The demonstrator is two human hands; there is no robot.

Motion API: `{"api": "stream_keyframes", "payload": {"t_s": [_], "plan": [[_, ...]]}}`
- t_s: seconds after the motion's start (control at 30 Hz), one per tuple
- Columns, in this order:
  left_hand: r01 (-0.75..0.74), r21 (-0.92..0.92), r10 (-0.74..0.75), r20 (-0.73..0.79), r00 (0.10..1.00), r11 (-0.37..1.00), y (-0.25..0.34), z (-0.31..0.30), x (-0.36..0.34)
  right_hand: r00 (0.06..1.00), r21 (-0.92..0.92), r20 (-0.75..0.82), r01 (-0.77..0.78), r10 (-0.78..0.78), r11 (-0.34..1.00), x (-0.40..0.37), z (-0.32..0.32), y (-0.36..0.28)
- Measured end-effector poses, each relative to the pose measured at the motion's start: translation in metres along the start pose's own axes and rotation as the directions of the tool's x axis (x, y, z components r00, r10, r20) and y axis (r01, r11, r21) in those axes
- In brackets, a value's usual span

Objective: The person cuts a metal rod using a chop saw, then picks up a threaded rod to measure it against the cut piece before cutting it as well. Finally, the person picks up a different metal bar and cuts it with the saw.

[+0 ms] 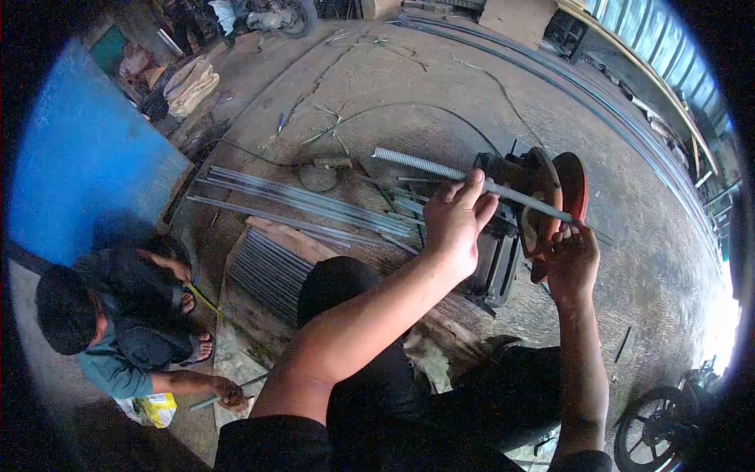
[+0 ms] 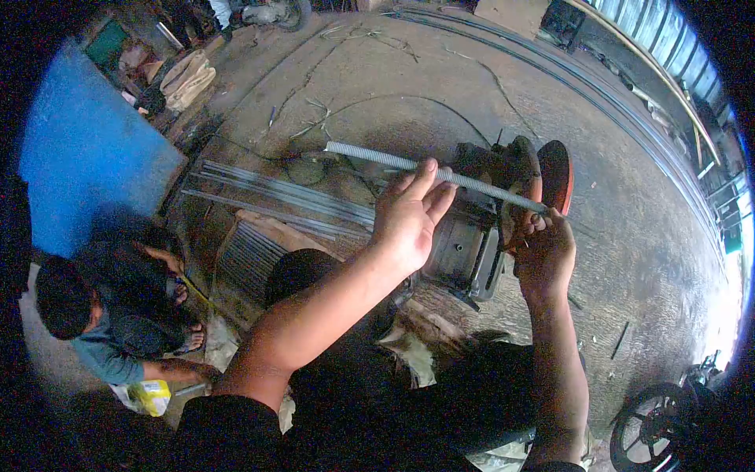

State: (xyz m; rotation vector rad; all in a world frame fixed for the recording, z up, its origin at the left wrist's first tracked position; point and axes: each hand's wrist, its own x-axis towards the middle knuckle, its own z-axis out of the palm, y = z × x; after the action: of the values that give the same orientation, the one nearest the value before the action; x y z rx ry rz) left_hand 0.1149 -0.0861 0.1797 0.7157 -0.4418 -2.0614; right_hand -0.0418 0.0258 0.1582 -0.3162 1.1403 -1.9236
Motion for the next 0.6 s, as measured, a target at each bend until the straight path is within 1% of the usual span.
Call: {"api": "stream_keyframes", "payload": {"t_s": [0.1,0.17,0.2,0.27,0.3,0.37,0.4,0.47,0.5,0.57,0.6], "plan": [[0.002,-0.004,-0.002,0.023,1.0,1.0,-0.002,-0.002,0.002,1.0,-0.017,0.004,0.0,0.0,1.0,-0.007,0.011,-0.005],[0.006,0.004,-0.006,0.024,1.0,1.0,-0.002,-0.002,0.002,0.998,-0.018,-0.057,-0.008,0.007,1.0,-0.013,0.018,-0.009],[0.01,0.005,-0.01,0.016,1.0,1.0,-0.002,-0.003,0.003,0.998,-0.019,-0.057,-0.009,0.007,1.0,-0.014,0.02,-0.01],[0.014,0.006,-0.014,0.008,1.0,1.0,-0.002,-0.002,0.003,0.993,0.056,-0.11,-0.027,0.033,0.998,-0.015,0.024,-0.011],[0.021,-0.003,-0.021,0.003,1.0,1.0,-0.002,-0.002,0.002,0.993,0.054,-0.109,-0.028,0.034,0.998,-0.015,0.026,-0.011],[0.027,-0.013,-0.027,-0.003,1.0,1.0,-0.002,-0.001,0.001,0.977,0.13,-0.21,-0.004,0.032,0.991,-0.014,0.029,-0.01],[0.02,-0.017,-0.02,0.002,1.0,1.0,-0.002,0.0,0.0,0.977,0.13,-0.21,-0.006,0.033,0.992,-0.015,0.027,-0.01],[0.011,-0.022,-0.011,0.006,1.0,1.0,-0.001,0.0,-0.001,0.999,0.046,0.022,-0.026,0.025,0.999,-0.015,0.015,-0.011],[0.028,-0.017,-0.027,0.016,0.999,0.999,-0.001,0.0,-0.001,0.999,0.044,0.022,-0.026,0.025,0.999,-0.007,0.004,-0.007],[0.045,-0.014,-0.044,0.027,0.999,0.999,-0.001,0.0,-0.001,0.997,0.225,0.075,0.016,-0.034,0.974,0.01,-0.019,0.006],[0.041,-0.027,-0.04,0.04,0.998,0.999,-0.003,0.0,-0.001,0.997,0.224,0.075,0.017,-0.035,0.974,0.004,-0.008,0.002]]}}
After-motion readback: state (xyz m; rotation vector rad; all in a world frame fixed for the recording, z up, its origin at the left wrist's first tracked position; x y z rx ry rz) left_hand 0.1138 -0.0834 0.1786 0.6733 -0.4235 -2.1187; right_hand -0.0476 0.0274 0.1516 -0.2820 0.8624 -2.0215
